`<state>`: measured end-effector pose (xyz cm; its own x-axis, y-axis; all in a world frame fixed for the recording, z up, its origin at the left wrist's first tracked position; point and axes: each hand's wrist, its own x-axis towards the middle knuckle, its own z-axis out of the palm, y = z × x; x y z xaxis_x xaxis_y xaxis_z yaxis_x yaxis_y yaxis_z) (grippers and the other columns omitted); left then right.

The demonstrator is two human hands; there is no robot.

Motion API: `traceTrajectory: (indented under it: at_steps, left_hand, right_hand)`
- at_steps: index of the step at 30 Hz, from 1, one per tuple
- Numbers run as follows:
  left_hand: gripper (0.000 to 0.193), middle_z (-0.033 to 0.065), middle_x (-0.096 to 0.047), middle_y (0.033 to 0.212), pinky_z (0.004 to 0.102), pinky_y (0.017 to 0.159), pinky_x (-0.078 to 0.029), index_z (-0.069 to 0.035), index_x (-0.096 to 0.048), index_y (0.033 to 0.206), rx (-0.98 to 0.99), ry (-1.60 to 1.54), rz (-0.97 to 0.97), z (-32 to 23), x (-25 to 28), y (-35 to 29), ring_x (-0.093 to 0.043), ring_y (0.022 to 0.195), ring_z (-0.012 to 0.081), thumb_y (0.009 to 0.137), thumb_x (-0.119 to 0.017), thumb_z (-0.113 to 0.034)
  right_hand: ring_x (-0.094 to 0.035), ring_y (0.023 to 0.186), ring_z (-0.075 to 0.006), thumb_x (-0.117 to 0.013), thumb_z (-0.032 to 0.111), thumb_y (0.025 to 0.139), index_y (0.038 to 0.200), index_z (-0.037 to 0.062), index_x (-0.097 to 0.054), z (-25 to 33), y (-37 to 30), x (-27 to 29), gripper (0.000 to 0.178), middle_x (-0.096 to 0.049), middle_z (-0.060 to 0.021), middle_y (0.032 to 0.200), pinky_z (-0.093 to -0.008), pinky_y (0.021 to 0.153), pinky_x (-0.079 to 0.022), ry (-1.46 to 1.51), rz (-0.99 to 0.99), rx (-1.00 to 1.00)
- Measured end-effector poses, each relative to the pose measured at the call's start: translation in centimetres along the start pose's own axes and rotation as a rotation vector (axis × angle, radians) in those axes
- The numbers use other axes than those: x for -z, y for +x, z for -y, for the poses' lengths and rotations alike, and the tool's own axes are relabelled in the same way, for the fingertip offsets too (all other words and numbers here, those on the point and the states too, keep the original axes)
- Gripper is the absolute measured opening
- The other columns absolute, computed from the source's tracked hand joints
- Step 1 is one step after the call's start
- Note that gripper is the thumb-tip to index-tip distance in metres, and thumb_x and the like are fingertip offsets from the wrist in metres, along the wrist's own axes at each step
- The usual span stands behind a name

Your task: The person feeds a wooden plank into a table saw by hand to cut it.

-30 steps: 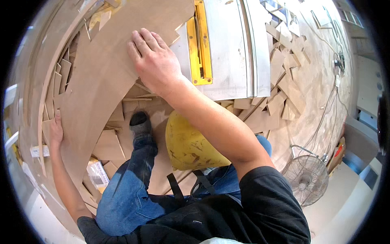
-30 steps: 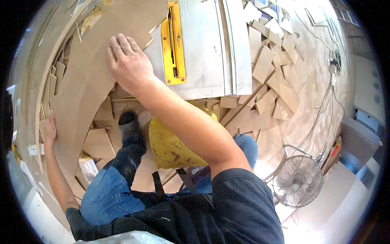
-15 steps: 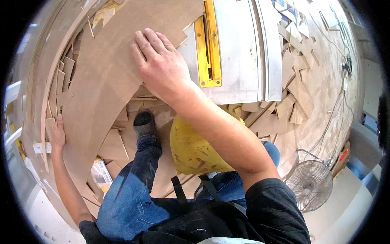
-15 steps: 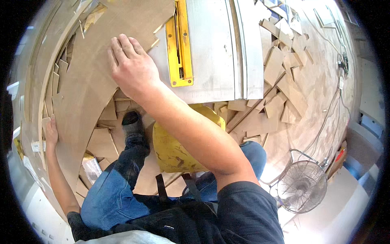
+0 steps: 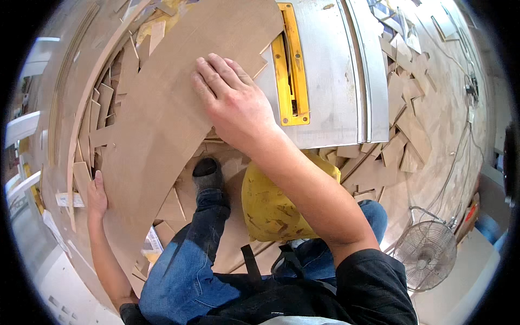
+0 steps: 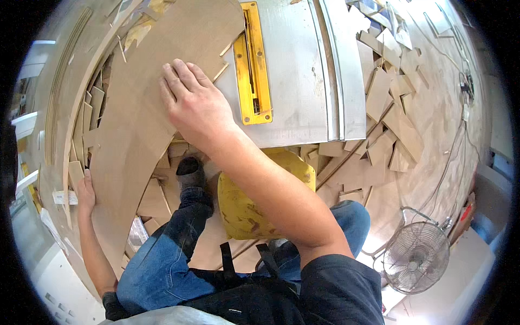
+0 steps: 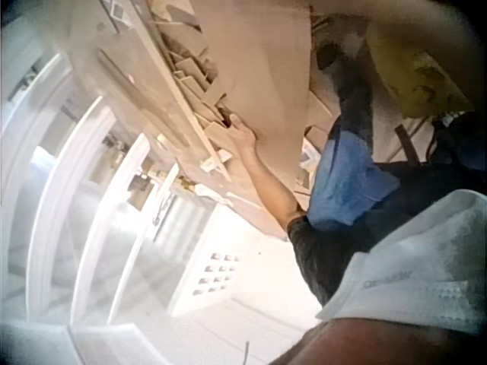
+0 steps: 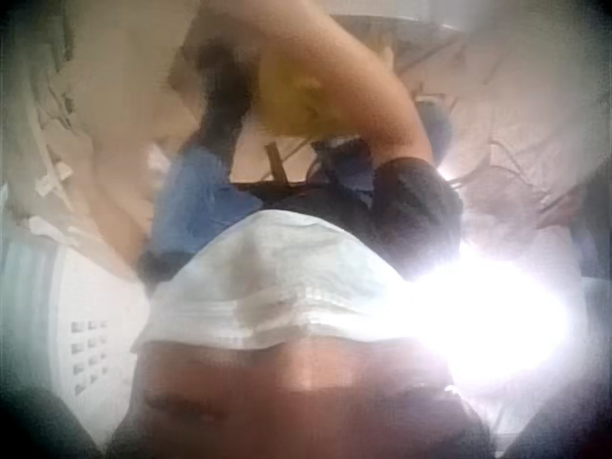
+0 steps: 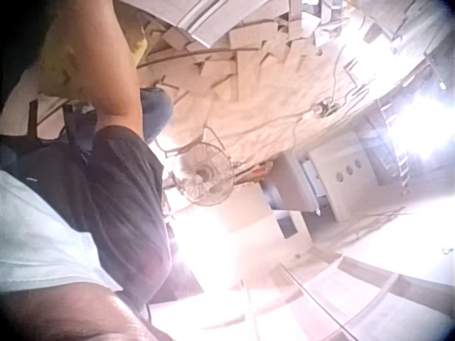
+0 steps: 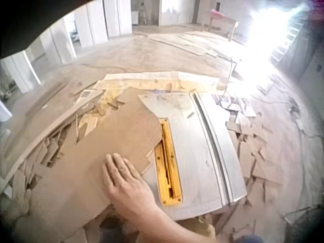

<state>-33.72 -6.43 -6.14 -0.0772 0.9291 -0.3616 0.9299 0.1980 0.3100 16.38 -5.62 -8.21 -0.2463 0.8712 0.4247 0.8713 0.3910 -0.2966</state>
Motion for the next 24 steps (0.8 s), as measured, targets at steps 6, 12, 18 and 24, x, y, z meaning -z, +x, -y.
traceTrajectory:
  at_steps: [6, 12, 18, 24]
  left_hand:
    - [0.074, 0.0128, -0.049, 0.067, 0.0432, 0.068, -0.042, 0.005, -0.049, 0.074, -0.061, 0.021, -0.165, -1.4, -1.4, -1.6, -0.045, 0.068, 0.0241, 0.109, -0.036, -0.059]
    - [0.075, 0.0119, -0.047, 0.066, 0.0424, 0.067, -0.041, 0.005, -0.048, 0.072, -0.031, 0.090, -0.174, -1.3, -1.4, -2.0, -0.045, 0.068, 0.0218, 0.110, -0.036, -0.059]
    - [0.079, 0.0189, -0.051, 0.068, 0.0475, 0.071, -0.043, 0.008, -0.051, 0.073, -0.022, 0.056, -0.188, 0.3, -1.3, -1.7, -0.048, 0.069, 0.0283, 0.108, -0.038, -0.061]
    - [0.080, 0.0226, -0.051, 0.068, 0.0484, 0.072, -0.043, 0.010, -0.051, 0.073, -0.055, 0.098, -0.212, 1.9, -1.3, -1.5, -0.050, 0.069, 0.0320, 0.107, -0.039, -0.062]
  right_hand:
    - [-0.048, 0.143, -0.0344, -0.059, 0.014, 0.090, 0.134, -0.0045, -0.061, 0.1, -0.5, -0.4, 0.048, -0.055, -0.0201, 0.148, -0.0462, 0.123, -0.035, -0.032, -0.005, 0.032]
    - [-0.049, 0.142, -0.0344, -0.059, 0.015, 0.090, 0.135, -0.0047, -0.060, 0.2, -0.9, -0.2, 0.050, -0.056, -0.0201, 0.147, -0.0462, 0.122, -0.035, -0.040, 0.013, 0.042]
    - [-0.049, 0.141, -0.0349, -0.059, 0.014, 0.089, 0.134, -0.0049, -0.062, 0.6, -1.1, 0.1, 0.049, -0.056, -0.0205, 0.147, -0.0468, 0.122, -0.036, -0.011, 0.001, 0.023]
    - [-0.046, 0.145, -0.0327, -0.060, 0.009, 0.092, 0.140, -0.0010, -0.059, 1.3, -1.4, 0.4, 0.048, -0.053, -0.0181, 0.151, -0.0452, 0.123, -0.036, 0.015, 0.059, -0.014]
